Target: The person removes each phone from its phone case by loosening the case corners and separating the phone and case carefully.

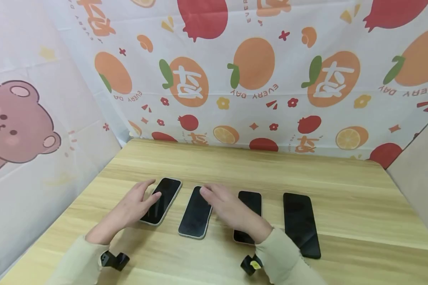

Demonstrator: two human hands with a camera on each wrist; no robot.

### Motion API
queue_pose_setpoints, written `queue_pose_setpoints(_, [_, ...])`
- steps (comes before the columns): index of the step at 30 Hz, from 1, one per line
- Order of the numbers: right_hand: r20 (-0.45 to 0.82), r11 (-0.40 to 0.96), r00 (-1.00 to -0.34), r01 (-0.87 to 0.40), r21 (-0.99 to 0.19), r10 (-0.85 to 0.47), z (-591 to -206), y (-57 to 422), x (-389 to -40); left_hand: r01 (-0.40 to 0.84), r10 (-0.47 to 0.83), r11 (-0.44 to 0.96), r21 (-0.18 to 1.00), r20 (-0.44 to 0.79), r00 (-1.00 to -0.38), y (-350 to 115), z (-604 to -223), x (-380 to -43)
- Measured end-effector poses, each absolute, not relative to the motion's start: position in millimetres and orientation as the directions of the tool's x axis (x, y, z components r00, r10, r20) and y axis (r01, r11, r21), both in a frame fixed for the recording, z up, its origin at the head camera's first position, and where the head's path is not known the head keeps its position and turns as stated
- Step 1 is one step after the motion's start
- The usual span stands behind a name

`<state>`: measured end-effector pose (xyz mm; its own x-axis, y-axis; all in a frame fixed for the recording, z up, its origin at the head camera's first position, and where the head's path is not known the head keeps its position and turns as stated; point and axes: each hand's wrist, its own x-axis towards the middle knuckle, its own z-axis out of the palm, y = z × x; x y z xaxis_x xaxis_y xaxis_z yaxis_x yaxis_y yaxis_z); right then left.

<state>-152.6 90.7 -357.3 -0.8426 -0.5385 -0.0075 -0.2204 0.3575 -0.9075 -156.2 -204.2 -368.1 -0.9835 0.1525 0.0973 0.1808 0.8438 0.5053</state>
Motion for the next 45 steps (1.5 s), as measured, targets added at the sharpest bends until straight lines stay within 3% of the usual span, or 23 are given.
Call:
queue_pose_setpoints(5, [-0.069,0.271,-0.835,-0.098,-0.958,-0.546,-359,62,-154,0.182,0.165,0.846,0.501,0.08,-0.983,-203,-370,-156])
queue_pose_setpoints(12, [-0.124,0.257,-0.84,-0.02,-0.966,-0.529,-359,37,-156,0.137,0.137,0.857,0.497,0.038,-0.99,-199,-371,-155])
queue_pose_setpoints(36, [-0.271,0.248,-0.802,0.158,-0.956,-0.533,-378,-12,-162,0.028,0.074,0.88,0.474,-0.079,-0.994,-197,-373,-163])
queue_pose_setpoints(45, [-0.282,0.241,-0.801,0.178,-0.954,-0.528,-378,-27,-161,-0.001,0.043,0.911,0.412,-0.096,-0.994,-203,-373,-168])
